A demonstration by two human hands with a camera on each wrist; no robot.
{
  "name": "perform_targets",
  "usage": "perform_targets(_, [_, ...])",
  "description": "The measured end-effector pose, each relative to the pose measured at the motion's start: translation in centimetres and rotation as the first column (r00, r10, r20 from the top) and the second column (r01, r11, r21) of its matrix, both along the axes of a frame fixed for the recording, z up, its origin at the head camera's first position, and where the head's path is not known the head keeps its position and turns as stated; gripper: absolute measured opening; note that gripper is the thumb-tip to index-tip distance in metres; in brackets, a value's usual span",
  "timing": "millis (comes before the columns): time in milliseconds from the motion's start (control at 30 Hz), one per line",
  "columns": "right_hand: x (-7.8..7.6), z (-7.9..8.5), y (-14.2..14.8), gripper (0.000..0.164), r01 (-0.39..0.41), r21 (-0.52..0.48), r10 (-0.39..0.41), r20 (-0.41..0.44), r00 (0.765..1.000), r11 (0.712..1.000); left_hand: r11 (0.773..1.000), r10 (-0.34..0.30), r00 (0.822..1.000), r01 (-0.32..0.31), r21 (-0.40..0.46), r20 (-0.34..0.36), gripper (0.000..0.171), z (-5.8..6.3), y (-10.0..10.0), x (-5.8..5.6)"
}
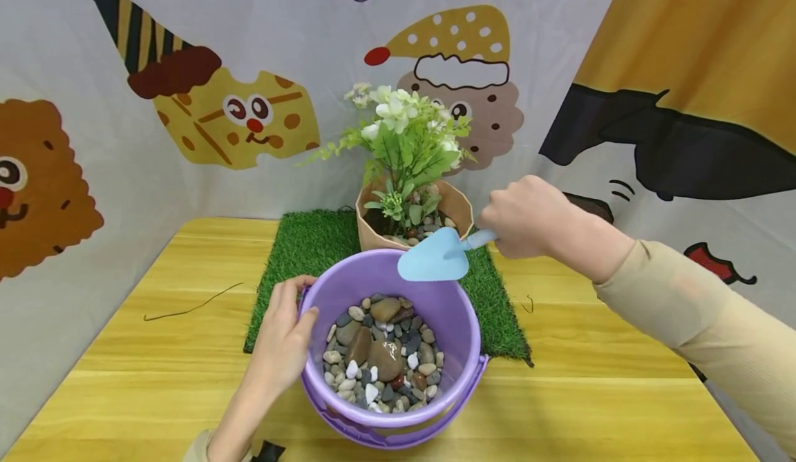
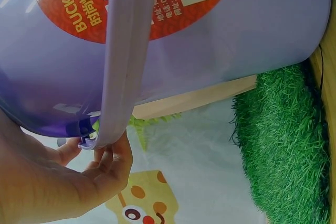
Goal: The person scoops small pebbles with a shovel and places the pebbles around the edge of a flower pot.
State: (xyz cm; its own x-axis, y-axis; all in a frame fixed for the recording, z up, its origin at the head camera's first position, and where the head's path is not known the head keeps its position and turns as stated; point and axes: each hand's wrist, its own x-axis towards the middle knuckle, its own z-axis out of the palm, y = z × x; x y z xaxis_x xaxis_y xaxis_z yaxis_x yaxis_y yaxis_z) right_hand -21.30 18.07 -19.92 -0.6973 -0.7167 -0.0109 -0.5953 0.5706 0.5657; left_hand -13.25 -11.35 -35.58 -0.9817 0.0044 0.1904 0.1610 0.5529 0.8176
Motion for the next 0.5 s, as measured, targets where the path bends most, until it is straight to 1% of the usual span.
perform_targets(133, [0.8,-0.8,-1.5,0.017,-0.032,0.073,0.031,0.014,0.999,0.997,1.000,-0.001,1.000,0.001,0.003,0.001,0.037,0.0,0.0,0.0])
perform_targets(200, [1.2,-1.2,-2.4,0.016,-0.036,0.138,0.033,0.024,0.999,0.990,1.000,-0.003,1.000,0.003,0.005,0.000,0.038,0.0,0.0,0.0])
perform_targets(267, [1.7,-1.7,-3.2,0.016,-0.054,0.208,0.053,0.014,0.999,0.977,1.000,-0.003,1.000,0.003,0.006,-0.001,0.038,0.0,0.0,0.0])
perform_targets(367, [2.4,-2.6,-4.2,0.019,-0.125,0.297,0.144,-0.046,0.988,0.947,1.000,-0.004,1.000,0.004,0.008,-0.001,0.038,0.0,0.0,0.0])
perform_targets(433, [2.8,-3.3,-4.8,0.023,-0.162,0.347,0.211,-0.109,0.971,0.924,1.000,-0.004,1.000,0.004,0.008,-0.002,0.038,0.0,0.0,0.0])
perform_targets(500, [3.2,-4.0,-5.4,0.026,-0.175,0.394,0.253,-0.155,0.955,0.902,1.000,-0.003,1.000,0.003,0.006,-0.007,0.038,0.0,0.0,0.0])
